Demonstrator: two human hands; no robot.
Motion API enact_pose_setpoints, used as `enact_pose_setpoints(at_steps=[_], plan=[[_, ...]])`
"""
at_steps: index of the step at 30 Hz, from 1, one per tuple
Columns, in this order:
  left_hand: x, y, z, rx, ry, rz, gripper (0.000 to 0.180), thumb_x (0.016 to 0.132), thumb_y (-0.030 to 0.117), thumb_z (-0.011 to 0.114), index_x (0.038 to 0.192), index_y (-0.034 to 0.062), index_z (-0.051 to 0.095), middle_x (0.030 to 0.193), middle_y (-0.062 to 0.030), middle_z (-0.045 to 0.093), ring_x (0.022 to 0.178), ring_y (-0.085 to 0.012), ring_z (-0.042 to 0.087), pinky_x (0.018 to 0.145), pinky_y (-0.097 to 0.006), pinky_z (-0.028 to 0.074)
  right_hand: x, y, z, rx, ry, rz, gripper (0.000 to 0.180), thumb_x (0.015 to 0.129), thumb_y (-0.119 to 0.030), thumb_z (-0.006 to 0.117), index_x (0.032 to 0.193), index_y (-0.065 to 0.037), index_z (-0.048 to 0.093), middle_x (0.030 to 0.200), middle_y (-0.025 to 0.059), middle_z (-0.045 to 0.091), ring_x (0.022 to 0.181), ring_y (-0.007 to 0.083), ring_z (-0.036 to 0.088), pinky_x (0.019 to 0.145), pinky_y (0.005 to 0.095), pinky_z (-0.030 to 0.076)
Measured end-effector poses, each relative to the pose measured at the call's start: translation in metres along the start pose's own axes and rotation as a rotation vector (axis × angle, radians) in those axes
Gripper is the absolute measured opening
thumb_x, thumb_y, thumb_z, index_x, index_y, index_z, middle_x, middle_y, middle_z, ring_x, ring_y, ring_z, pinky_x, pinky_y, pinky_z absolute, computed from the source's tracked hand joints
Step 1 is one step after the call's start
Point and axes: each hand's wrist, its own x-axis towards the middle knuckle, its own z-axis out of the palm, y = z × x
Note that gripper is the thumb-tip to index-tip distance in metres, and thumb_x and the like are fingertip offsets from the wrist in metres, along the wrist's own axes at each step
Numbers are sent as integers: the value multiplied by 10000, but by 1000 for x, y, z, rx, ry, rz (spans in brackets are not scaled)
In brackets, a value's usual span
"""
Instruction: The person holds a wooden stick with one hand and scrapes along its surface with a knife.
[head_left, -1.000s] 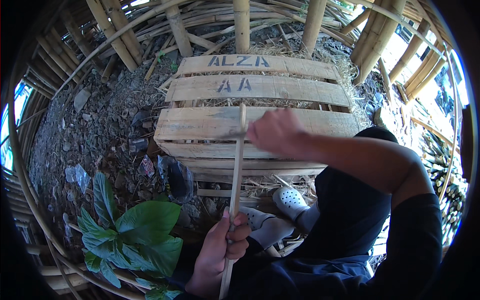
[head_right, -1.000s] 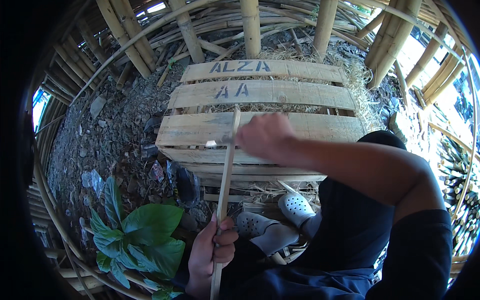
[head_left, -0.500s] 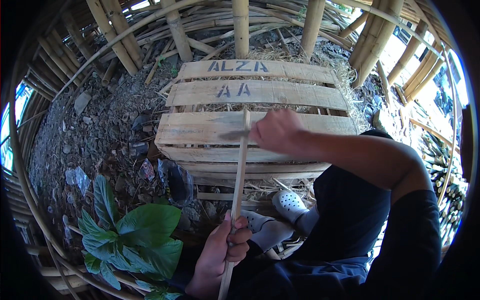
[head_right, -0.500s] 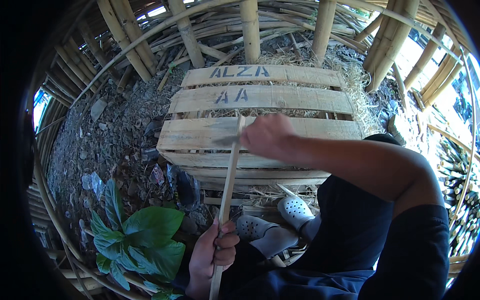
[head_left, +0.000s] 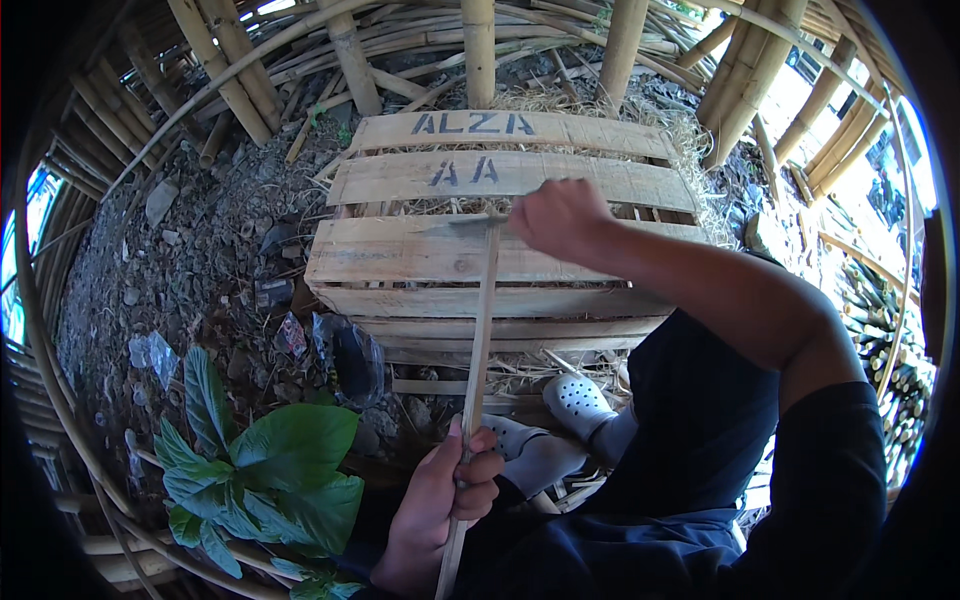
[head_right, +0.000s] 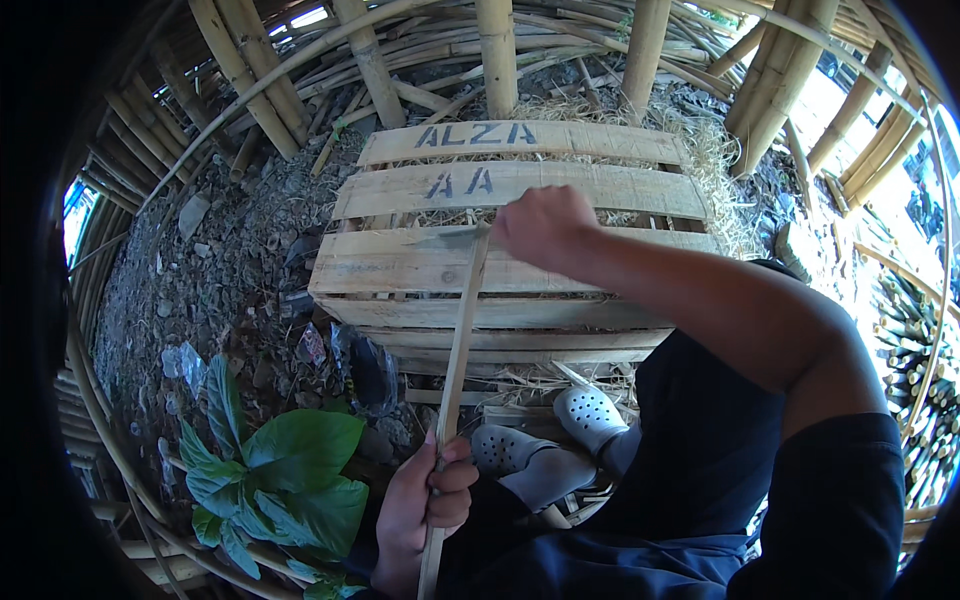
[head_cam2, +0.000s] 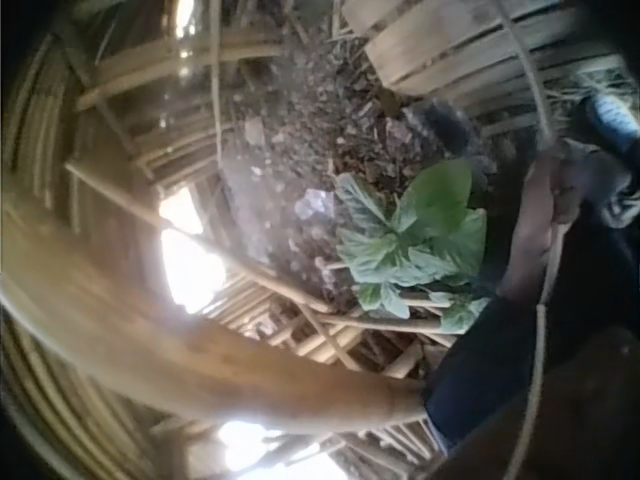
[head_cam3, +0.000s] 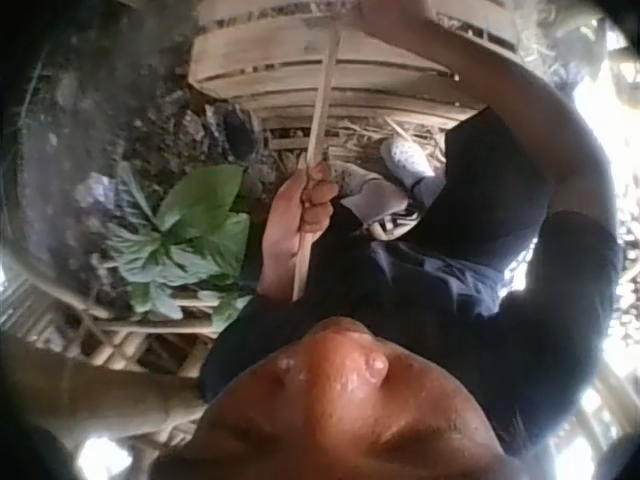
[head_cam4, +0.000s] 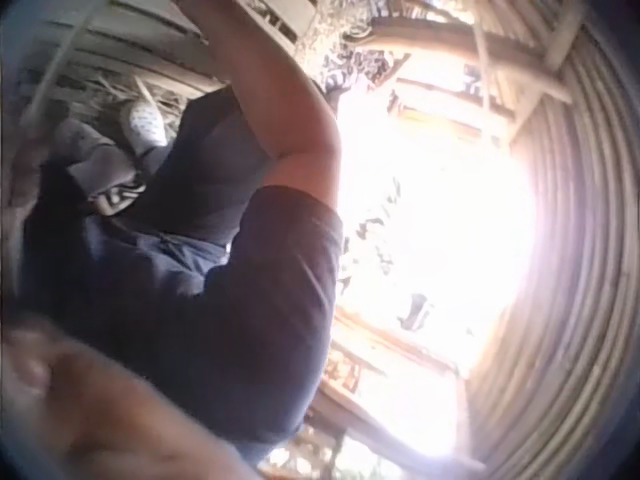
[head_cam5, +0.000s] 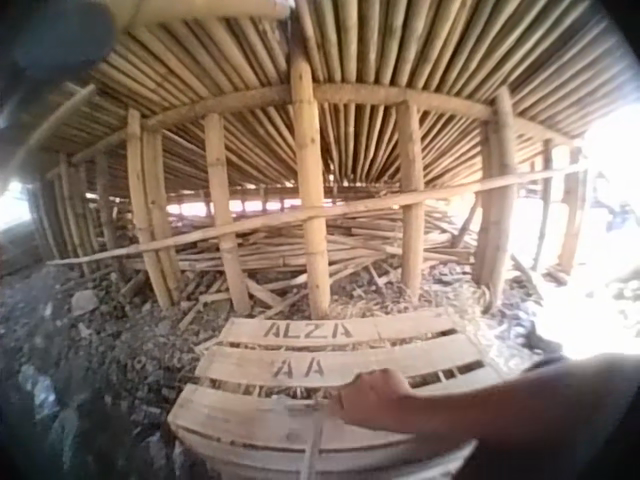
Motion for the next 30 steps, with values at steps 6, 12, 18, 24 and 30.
enact_pose_setpoints(at_steps=[6,12,18,24,30], plan=[[1,-2,2,-33,84,34,341,1028,425,272,899,139,403,624,77,253,414,3,145,331,-185,103,-23,-40,-11,2,-160,-231,455,935,-315,372,652,-61,621,638,144,641,564,299,637,532,443,518],[2,-1,5,2,56,31,341,1028,425,272,905,136,406,623,76,255,417,4,150,334,-182,106,-1,-3,-5,-38,-69,-21,431,948,-314,374,715,-85,656,643,105,646,596,254,666,505,397,531],[2,-1,6,-13,61,21,329,1029,420,276,903,145,406,622,77,259,417,4,152,333,-180,114,2,0,8,-29,-21,-45,472,937,-336,379,656,-58,637,644,124,647,581,302,650,575,427,541],[1,0,0,-37,67,33,333,1025,431,283,902,147,408,621,77,259,417,3,151,331,-179,109,-7,-22,0,33,-128,-207,512,947,-344,364,621,-44,621,620,161,627,573,337,630,619,461,530],[0,-2,2,-16,64,34,330,1023,434,294,903,148,408,624,77,260,417,4,150,332,-181,107,-2,-5,-2,35,-86,-75,509,959,-349,335,681,-48,637,669,149,653,627,329,649,682,457,541]])
